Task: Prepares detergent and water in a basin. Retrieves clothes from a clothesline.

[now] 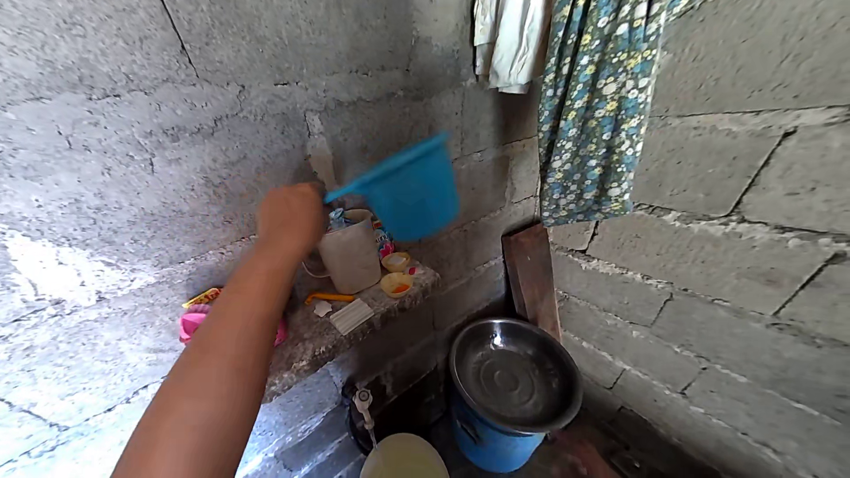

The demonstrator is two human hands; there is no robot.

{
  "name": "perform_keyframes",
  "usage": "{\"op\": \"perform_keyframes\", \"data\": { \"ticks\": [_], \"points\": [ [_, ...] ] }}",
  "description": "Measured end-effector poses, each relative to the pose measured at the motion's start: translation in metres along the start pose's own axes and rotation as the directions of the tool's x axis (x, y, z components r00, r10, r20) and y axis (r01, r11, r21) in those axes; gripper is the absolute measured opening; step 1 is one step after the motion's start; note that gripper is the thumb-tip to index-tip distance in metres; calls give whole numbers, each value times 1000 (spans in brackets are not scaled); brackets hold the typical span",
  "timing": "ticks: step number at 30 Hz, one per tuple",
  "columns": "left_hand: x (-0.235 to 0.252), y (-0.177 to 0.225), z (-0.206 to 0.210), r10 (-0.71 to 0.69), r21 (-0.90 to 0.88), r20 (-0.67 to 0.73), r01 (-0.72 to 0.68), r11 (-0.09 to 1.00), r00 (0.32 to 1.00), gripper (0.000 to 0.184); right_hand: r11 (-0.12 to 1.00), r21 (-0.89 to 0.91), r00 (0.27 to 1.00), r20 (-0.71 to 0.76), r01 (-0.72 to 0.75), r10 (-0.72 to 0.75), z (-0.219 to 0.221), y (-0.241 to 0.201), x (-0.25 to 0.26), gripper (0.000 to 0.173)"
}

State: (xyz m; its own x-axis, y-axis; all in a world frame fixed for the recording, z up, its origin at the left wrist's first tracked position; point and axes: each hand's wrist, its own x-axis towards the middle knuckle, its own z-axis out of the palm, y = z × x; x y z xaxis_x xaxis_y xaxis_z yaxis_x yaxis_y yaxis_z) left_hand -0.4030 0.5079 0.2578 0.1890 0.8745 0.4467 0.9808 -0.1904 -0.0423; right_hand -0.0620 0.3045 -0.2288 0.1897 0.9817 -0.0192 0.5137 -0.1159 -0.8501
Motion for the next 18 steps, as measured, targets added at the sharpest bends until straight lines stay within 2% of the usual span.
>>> {"op": "perform_keyframes", "data": {
  "ticks": [1, 2, 4, 5, 6, 7, 8, 9, 11, 12, 13, 15, 16, 18],
  "points": [
    [-6, 8, 6, 79, -41, 27, -78, 996, 997, 30, 989, -6, 984, -102, 148, -148, -12, -24, 13, 74],
    [-13, 17, 13, 164, -59, 58, -160, 985, 985, 30, 953, -39, 925, -230, 301, -301, -24, -51, 26, 82],
    [-29, 38, 30, 309, -45, 124, -306, 951, 943, 22, 822, -124, 693, -478, 555, -540, -49, -112, 51, 100],
    [-37, 49, 39, 361, -48, 147, -358, 933, 921, 19, 754, -128, 596, -534, 644, -600, -63, -141, 59, 108],
    [-44, 58, 50, 412, -63, 154, -407, 911, 898, 17, 693, -120, 532, -552, 711, -642, -75, -164, 65, 115],
    [-50, 65, 60, 456, -91, 160, -446, 890, 876, 16, 644, -92, 503, -544, 760, -672, -86, -180, 69, 118],
    [-54, 71, 68, 481, -114, 186, -467, 877, 857, 16, 608, -51, 499, -519, 792, -694, -93, -189, 73, 115],
    [-57, 77, 73, 486, -129, 226, -469, 874, 844, 17, 590, 10, 519, -489, 807, -702, -98, -191, 76, 104],
    [-58, 80, 79, 499, -168, 270, -470, 866, 823, 19, 616, 89, 589, -428, 782, -686, -106, -184, 80, 60],
    [-56, 79, 83, 529, -217, 277, -484, 848, 802, 24, 638, 95, 616, -399, 764, -679, -108, -177, 81, 45],
    [-53, 75, 87, 571, -300, 276, -495, 815, 773, 35, 656, 89, 636, -374, 749, -675, -109, -168, 82, 39],
    [-42, 65, 99, 617, -491, 266, -447, 748, 740, 59, 688, 77, 659, -380, 722, -649, -108, -147, 81, 38],
    [-35, 60, 107, 600, -543, 256, -401, 738, 758, 62, 708, 74, 672, -397, 702, -625, -109, -135, 79, 39],
    [-18, 53, 128, 473, -490, 273, -302, 818, 838, 50, 753, 92, 710, -425, 651, -562, -119, -112, 75, 40]
  ]
}}
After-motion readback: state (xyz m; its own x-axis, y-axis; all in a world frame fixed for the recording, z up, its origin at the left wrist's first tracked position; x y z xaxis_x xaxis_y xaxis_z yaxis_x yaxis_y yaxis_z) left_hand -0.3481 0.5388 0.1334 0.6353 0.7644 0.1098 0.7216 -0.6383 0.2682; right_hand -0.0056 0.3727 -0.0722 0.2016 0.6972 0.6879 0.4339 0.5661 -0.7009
